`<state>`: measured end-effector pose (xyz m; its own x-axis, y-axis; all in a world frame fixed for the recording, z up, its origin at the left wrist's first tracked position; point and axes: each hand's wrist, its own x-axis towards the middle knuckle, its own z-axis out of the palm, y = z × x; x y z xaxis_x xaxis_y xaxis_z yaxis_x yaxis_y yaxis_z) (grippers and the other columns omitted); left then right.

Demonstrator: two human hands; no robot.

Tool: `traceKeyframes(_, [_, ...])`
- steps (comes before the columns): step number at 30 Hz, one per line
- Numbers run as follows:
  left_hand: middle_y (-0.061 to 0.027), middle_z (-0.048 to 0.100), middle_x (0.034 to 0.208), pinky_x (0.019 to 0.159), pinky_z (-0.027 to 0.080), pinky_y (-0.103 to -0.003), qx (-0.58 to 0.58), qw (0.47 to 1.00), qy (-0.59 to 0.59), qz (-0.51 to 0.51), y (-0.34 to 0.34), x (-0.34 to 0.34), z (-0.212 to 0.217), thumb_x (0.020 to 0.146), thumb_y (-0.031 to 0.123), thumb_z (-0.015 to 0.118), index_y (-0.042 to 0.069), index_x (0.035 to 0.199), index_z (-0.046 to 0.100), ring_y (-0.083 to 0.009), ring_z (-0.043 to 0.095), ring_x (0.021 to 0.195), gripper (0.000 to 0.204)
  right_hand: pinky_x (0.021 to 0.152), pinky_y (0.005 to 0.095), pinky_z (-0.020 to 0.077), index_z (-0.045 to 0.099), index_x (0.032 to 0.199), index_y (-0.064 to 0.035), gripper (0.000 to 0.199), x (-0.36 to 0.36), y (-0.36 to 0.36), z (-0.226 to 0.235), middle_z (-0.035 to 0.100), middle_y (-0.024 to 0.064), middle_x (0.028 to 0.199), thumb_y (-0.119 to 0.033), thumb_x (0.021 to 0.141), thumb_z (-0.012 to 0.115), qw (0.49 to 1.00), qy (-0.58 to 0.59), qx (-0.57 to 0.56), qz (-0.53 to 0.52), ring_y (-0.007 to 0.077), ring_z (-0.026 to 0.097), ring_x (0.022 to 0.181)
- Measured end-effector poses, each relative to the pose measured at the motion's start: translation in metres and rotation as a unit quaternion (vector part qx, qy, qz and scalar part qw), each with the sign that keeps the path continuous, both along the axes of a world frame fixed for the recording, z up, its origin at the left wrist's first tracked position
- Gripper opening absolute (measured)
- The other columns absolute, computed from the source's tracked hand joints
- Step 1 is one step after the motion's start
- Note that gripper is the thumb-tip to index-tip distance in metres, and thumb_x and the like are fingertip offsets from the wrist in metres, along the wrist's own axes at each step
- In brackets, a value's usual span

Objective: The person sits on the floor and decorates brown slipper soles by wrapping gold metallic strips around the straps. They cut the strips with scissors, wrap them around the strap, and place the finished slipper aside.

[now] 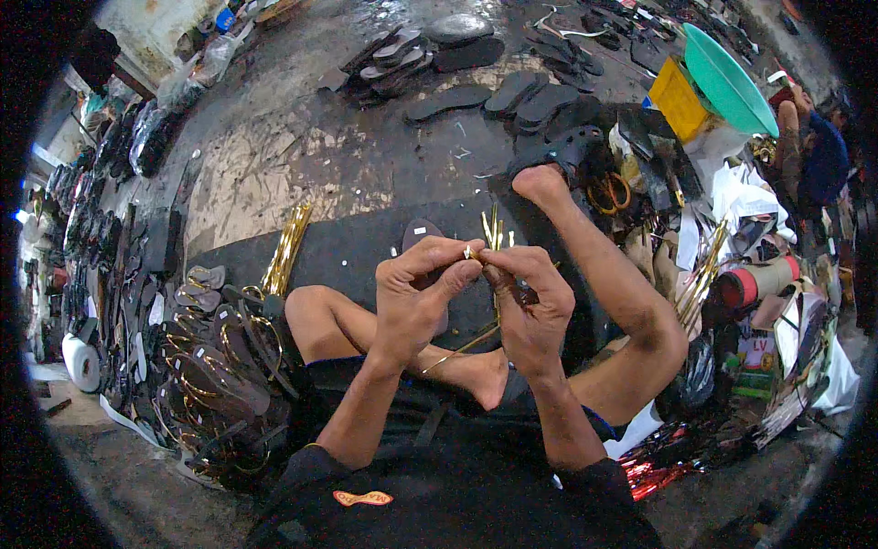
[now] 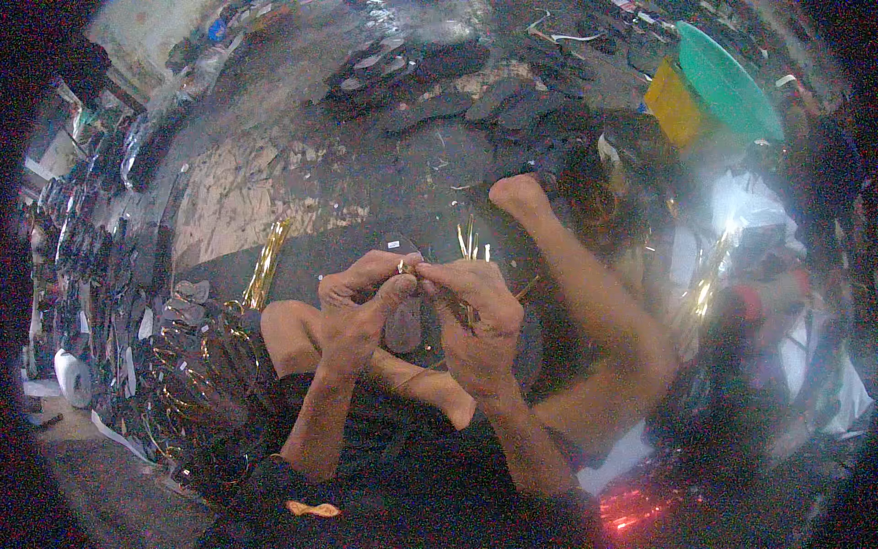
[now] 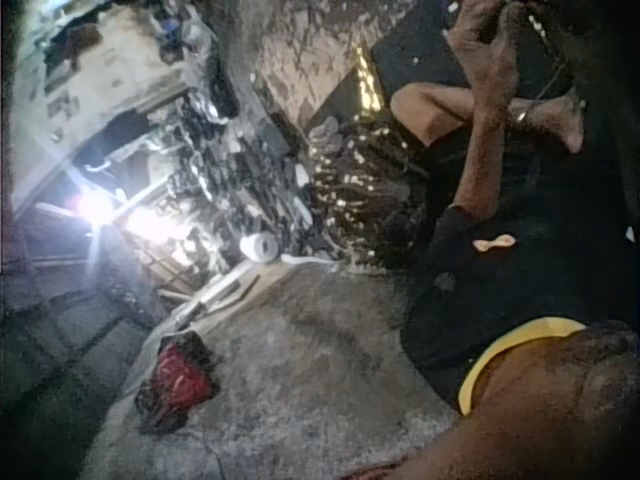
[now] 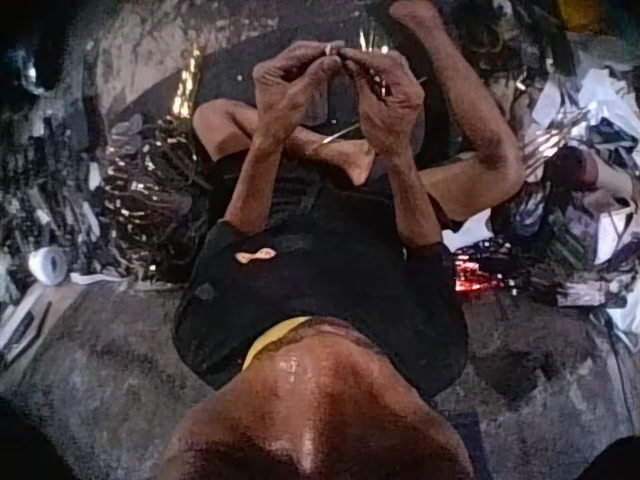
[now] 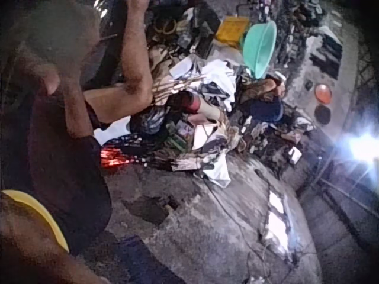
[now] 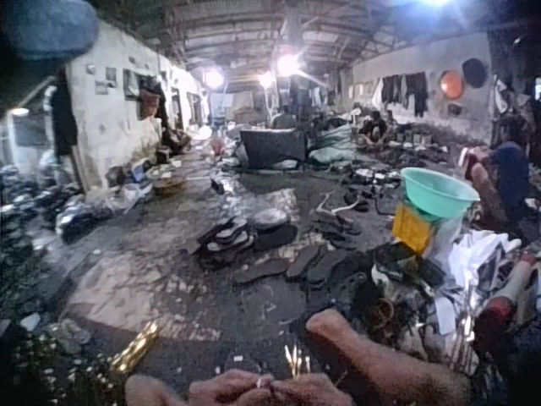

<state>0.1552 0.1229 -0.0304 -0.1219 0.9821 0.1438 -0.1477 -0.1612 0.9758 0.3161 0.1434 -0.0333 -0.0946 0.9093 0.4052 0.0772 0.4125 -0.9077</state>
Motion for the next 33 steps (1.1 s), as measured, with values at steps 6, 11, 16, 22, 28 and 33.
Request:
traceKeyframes(6, [-0.0068,0.075,0.109,0.089,0.057,-0.026,-0.041,0.998,-0.045,0.000,0.002,-0.003,-0.011,0.100,0.005,0.074,-0.004,0.121,0.077,-0.0120,0.070,0.097,0.023,0.080,0.0347,0.0608,0.078,0.114,-0.0087,0.030,0.001,0.008,-0.010,0.075,0.0111,0.103,0.005,0.088,0.077,0.999,-0.042,0.015,0.031,0.0250,0.074,0.093])
traceKeyframes(11, [-0.0085,0.076,0.116,0.085,0.059,-0.030,-0.179,0.961,-0.176,-0.116,0.018,-0.020,-0.057,0.105,0.018,0.070,-0.003,0.125,0.075,-0.0136,0.070,0.097,0.029,0.069,0.0327,0.0584,0.077,0.109,-0.0094,0.026,0.006,0.016,-0.011,0.073,0.0069,0.090,-0.003,0.085,0.083,0.968,-0.222,0.109,-0.038,0.0216,0.073,0.081])
traceKeyframes(16, [-0.0255,0.060,0.140,0.108,0.047,-0.049,-0.217,0.804,0.487,0.262,0.045,-0.077,-0.229,0.082,0.051,0.087,-0.001,0.147,0.057,-0.0383,0.056,0.131,0.089,0.065,0.0354,0.0551,0.075,0.096,-0.0146,0.017,-0.002,0.031,-0.018,0.070,0.0010,0.083,-0.022,0.085,0.085,0.928,-0.323,0.170,-0.078,0.0212,0.071,0.075])
traceKeyframes(22, [-0.0196,0.064,0.127,0.096,0.054,-0.040,-0.237,0.906,0.309,0.165,0.055,-0.064,-0.195,0.087,0.023,0.086,-0.003,0.131,0.064,-0.0280,0.066,0.108,0.055,0.066,0.0357,0.0568,0.074,0.094,-0.0124,0.015,0.014,0.030,-0.015,0.072,0.0021,0.085,-0.023,0.087,0.083,0.928,-0.330,0.145,-0.089,0.0229,0.072,0.076])
traceKeyframes(28, [-0.0052,0.075,0.111,0.091,0.056,-0.031,-0.125,0.985,0.110,0.037,0.012,-0.034,-0.063,0.098,0.003,0.071,-0.002,0.125,0.068,-0.0126,0.068,0.100,0.027,0.075,0.0388,0.0593,0.079,0.101,-0.0111,0.017,0.013,0.027,-0.020,0.078,0.0094,0.097,-0.024,0.090,0.083,0.978,-0.202,-0.026,-0.036,0.0292,0.076,0.086])
traceKeyframes(33, [-0.0038,0.076,0.107,0.091,0.054,-0.029,-0.123,0.988,0.080,0.039,-0.015,-0.015,-0.026,0.099,0.002,0.071,-0.003,0.127,0.068,-0.0109,0.067,0.099,0.028,0.072,0.0404,0.0595,0.079,0.102,-0.0079,0.019,-0.006,0.009,-0.022,0.077,0.0105,0.095,-0.022,0.090,0.082,0.980,-0.200,-0.025,0.005,0.0315,0.075,0.082])
